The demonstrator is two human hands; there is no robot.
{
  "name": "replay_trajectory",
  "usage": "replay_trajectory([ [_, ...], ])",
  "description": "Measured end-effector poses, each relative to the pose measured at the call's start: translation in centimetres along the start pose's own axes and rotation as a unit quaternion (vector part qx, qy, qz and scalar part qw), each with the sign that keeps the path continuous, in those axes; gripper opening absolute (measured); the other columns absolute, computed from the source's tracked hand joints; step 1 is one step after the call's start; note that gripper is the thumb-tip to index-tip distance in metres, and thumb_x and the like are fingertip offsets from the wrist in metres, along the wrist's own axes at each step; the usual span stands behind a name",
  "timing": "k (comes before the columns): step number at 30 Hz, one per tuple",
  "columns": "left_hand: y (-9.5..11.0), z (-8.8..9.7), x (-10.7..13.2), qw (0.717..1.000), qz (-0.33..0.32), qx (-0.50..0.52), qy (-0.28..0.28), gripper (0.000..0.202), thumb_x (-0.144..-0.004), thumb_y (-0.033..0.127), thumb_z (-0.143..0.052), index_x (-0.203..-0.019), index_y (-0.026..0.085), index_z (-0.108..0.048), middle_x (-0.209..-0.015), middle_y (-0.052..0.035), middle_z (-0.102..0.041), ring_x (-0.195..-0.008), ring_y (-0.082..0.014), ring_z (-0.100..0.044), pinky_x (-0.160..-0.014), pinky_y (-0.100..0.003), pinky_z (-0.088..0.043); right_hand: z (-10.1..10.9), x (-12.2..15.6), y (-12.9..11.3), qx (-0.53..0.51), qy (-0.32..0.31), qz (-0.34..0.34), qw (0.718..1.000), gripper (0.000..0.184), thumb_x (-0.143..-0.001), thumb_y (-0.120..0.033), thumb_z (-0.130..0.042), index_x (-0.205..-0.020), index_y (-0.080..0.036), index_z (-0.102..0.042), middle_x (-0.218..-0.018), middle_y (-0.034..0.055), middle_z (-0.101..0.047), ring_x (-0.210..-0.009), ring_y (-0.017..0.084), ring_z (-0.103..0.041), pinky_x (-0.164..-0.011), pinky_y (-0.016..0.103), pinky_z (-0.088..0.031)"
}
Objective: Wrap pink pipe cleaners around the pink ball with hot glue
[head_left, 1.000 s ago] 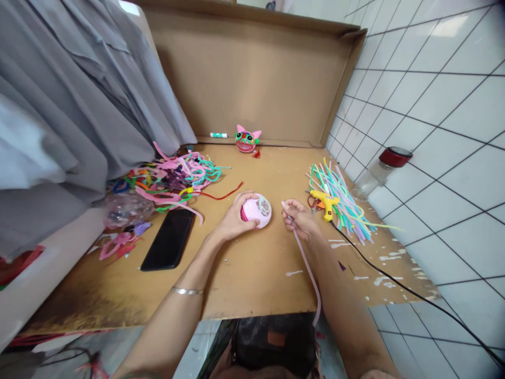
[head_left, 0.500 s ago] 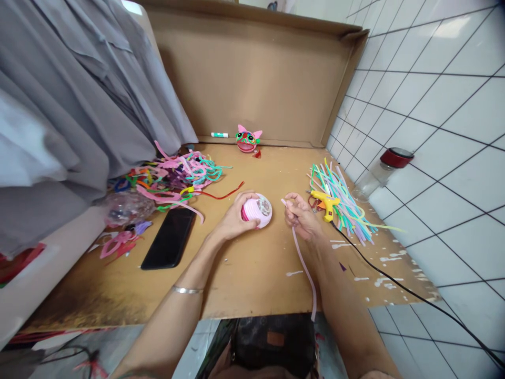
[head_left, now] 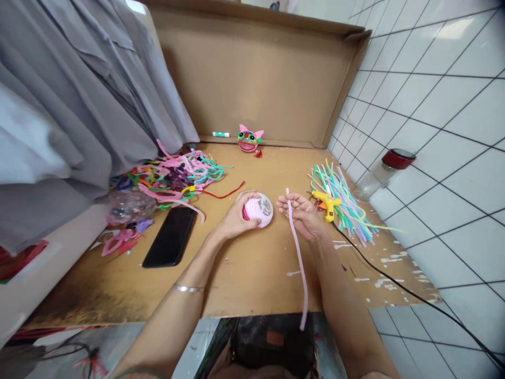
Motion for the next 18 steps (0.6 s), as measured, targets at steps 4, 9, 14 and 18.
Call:
replay_trajectory([
  [4, 0.1, 0.0, 0.0, 1.000, -0.009, -0.005, 0.000, 0.065, -0.058, 0.025, -0.069, -0.119, 0.020, -0.051, -0.138, -0.0129, -0.048, -0.137, -0.0327, -0.043, -0.119, -0.049, -0.028, 0.2, -0.1, -0.6, 0.005, 0.011, 0.058, 0.998, 0.032, -0.062, -0.030, -0.087, -0.086, -0.024, -0.067, -0.090, 0.0013, -0.076, -0.079, 0.015, -0.070, -0.079, 0.031, -0.058],
  [9, 0.2, 0.0, 0.1, 1.000, -0.019, -0.022, 0.003, 0.063, -0.060, 0.025, -0.070, -0.120, 0.021, -0.051, -0.138, -0.0127, -0.048, -0.138, -0.0323, -0.043, -0.119, -0.050, -0.030, 0.2, 1.2, -3.0, 0.182, 0.098, 0.195, 0.959, 0.019, -0.083, -0.038, -0.071, -0.092, -0.023, -0.075, -0.085, 0.0009, -0.069, -0.075, 0.013, -0.064, -0.072, 0.028, -0.053],
  [14, 0.4, 0.1, 0.2, 0.998, -0.032, -0.058, 0.008, 0.063, -0.061, 0.024, -0.071, -0.121, 0.021, -0.052, -0.141, -0.0131, -0.045, -0.138, -0.0333, -0.043, -0.117, -0.053, -0.032, -2.5, 3.2, -4.9, 0.346, 0.103, 0.299, 0.883, 0.018, -0.090, -0.029, -0.060, -0.096, -0.022, -0.075, -0.085, 0.0016, -0.068, -0.077, 0.014, -0.064, -0.070, 0.027, -0.052],
  [18, 0.7, 0.1, 0.3, 0.996, -0.045, -0.073, 0.010, 0.062, -0.062, 0.022, -0.071, -0.121, 0.020, -0.053, -0.141, -0.0142, -0.045, -0.138, -0.0326, -0.043, -0.116, -0.053, -0.034, -3.8, 4.0, -4.5, 0.397, 0.106, 0.335, 0.848, 0.011, -0.090, -0.027, -0.061, -0.090, -0.021, -0.071, -0.082, 0.0025, -0.073, -0.073, 0.015, -0.069, -0.067, 0.026, -0.054],
])
Point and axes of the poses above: each hand's wrist, its own x-axis away from the middle knuckle, its own z-axis out of the back of the hand, y = z × x, the point moved 10 cm from there along -x, towards the middle knuckle
